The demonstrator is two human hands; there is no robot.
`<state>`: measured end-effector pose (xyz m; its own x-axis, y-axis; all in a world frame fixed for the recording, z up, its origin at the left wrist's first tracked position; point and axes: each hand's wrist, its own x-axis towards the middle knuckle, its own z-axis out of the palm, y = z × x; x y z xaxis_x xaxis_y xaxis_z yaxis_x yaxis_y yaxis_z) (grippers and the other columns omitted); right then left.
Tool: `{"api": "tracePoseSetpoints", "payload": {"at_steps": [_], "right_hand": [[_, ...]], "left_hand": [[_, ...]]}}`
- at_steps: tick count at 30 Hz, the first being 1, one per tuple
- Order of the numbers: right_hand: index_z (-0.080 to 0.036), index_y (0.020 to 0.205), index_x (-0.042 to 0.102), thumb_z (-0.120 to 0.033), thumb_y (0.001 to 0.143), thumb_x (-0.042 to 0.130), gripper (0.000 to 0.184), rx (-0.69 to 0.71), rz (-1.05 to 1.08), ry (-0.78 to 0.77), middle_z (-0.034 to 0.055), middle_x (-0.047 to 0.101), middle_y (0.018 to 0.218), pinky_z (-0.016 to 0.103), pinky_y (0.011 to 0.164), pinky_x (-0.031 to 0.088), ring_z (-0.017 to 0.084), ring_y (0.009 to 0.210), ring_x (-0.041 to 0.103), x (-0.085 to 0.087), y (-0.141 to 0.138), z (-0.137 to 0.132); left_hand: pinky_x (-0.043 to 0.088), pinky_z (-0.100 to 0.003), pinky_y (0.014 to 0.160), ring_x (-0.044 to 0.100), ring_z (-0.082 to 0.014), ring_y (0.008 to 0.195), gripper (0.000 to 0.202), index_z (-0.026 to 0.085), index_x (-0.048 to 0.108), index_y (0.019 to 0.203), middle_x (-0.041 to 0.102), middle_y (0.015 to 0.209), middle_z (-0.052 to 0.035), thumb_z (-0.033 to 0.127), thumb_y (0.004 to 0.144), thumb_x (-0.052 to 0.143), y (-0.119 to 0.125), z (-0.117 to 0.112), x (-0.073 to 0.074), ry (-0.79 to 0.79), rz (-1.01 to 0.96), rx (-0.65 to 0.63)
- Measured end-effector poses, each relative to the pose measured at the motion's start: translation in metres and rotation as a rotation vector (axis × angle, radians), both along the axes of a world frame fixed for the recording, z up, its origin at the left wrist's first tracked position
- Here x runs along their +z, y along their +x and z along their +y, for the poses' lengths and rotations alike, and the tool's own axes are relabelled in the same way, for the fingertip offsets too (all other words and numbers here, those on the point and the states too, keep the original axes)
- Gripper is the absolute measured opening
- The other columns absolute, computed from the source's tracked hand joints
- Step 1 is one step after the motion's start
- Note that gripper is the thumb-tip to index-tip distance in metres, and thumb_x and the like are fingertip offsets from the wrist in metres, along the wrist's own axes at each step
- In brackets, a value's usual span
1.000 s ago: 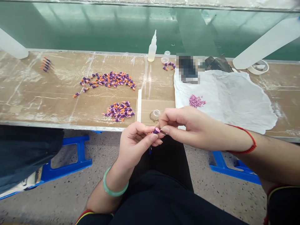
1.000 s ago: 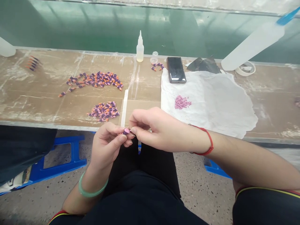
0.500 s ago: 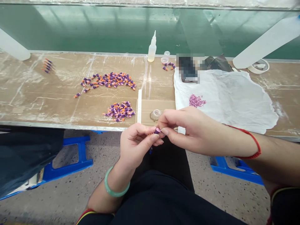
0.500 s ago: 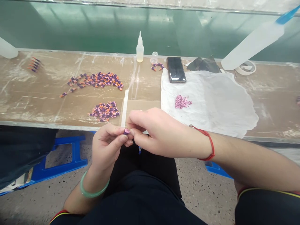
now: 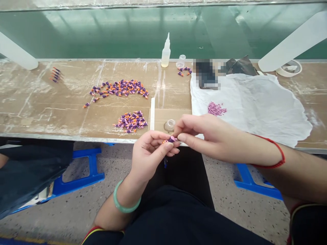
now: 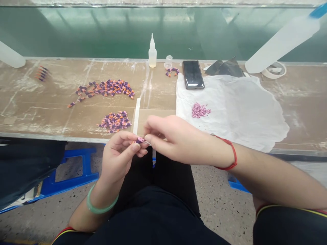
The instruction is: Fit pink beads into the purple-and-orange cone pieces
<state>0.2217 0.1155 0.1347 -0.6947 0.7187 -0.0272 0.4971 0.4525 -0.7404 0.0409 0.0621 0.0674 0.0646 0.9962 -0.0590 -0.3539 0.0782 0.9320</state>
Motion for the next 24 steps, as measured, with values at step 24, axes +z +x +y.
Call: {"api": "tracePoseSetpoints", "payload": {"at_steps": [24], "right_hand": [[-0.024, 0.087, 0.062, -0.069, 0.094, 0.053, 0.045, -0.413, 0.044, -0.127, 0.0082, 0.076, 0.097, 0.041, 0.069, 0.052, 0.03, 0.095, 0.071, -0.046, 0.078, 0.012]], "left_hand": [[0.044, -0.045, 0.098, 0.06, -0.0269, 0.099, 0.02, 0.017, 0.077, 0.08, 0.073, 0.093, -0.0099, 0.008, 0.08, 0.059, -0.079, 0.203, -0.018, 0.607, 1.456, -0.195]]}}
